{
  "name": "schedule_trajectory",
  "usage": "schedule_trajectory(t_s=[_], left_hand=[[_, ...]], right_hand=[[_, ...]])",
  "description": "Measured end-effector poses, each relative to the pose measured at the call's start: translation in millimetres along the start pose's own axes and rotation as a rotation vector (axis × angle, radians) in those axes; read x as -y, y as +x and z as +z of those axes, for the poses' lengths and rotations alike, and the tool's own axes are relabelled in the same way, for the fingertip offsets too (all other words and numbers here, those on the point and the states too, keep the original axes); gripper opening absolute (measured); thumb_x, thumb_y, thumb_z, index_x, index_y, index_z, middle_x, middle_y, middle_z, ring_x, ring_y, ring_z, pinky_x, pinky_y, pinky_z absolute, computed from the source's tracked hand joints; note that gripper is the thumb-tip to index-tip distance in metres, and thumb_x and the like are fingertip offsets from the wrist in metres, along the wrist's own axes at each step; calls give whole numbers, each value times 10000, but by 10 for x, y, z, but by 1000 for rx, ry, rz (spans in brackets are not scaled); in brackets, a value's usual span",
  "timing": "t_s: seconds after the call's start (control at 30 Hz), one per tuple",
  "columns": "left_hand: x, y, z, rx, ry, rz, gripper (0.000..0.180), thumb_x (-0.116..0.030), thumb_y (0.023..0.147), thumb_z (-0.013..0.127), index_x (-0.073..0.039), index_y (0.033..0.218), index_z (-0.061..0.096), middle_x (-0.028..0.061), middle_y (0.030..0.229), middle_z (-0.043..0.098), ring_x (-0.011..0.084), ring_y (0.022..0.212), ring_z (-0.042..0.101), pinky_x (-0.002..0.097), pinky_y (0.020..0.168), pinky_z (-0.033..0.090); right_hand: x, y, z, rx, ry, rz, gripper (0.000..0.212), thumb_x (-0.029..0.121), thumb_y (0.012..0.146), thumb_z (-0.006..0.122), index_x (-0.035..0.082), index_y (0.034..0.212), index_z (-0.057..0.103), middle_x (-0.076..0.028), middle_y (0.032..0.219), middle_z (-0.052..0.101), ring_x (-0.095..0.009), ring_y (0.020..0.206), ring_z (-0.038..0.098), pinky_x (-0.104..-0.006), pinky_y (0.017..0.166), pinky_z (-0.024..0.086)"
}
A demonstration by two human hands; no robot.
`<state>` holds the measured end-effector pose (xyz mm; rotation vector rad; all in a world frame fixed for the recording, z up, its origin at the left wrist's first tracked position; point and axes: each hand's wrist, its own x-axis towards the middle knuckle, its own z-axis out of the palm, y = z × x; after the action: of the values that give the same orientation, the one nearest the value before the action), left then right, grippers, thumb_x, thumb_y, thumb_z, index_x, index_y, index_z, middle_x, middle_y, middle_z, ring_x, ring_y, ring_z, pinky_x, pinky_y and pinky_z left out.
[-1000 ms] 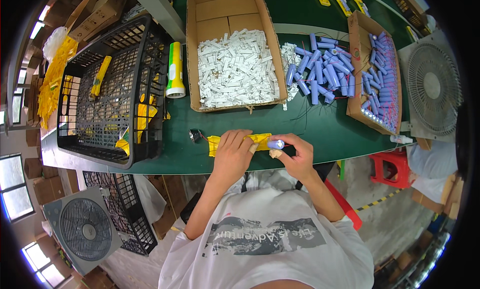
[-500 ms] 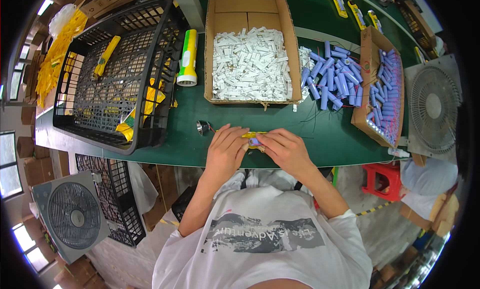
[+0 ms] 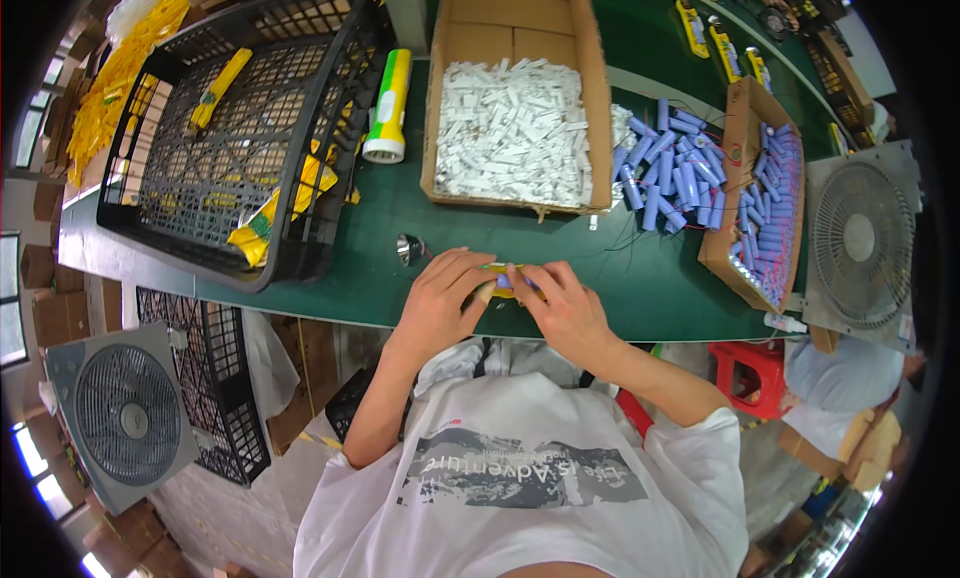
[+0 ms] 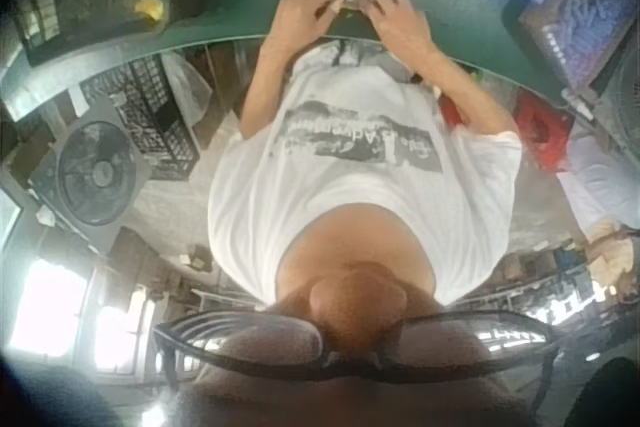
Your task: The person assembles flashlights by taking yellow flashlight housings from a basket, installing small internal components and batteries into them, and placing the assembled units onto the workbench.
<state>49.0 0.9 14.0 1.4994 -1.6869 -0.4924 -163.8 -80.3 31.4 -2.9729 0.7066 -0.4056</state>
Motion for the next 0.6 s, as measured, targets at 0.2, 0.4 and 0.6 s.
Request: schedule_trajectory(t_s=[0.2,0.4,0.6], left_hand=[[-45,2,71,7,145,21,226,-111,832,828,-62,1043,763,83,1176,719,318,1068,665,456,942,527],[-112,26,52,24,139,-13,207,-109,845,825,-62,1039,770,76,1163,719,313,1058,664,450,949,527],[-102,5,70,12,141,-4,188,-114,863,802,-51,1035,761,80,1138,714,311,1065,663,445,970,524]], right_hand=[[-120,41,-25,-14,330,113,435,154,839,810,99,1265,737,11,895,700,-196,905,670,-328,755,585],[-638,-146,-125,-206,326,430,367,97,897,745,104,1264,731,-38,1051,730,-279,1001,670,-401,829,583],[-779,-395,-34,-35,54,308,371,146,912,721,68,1275,718,-67,1355,650,-294,1242,607,-422,955,549]])
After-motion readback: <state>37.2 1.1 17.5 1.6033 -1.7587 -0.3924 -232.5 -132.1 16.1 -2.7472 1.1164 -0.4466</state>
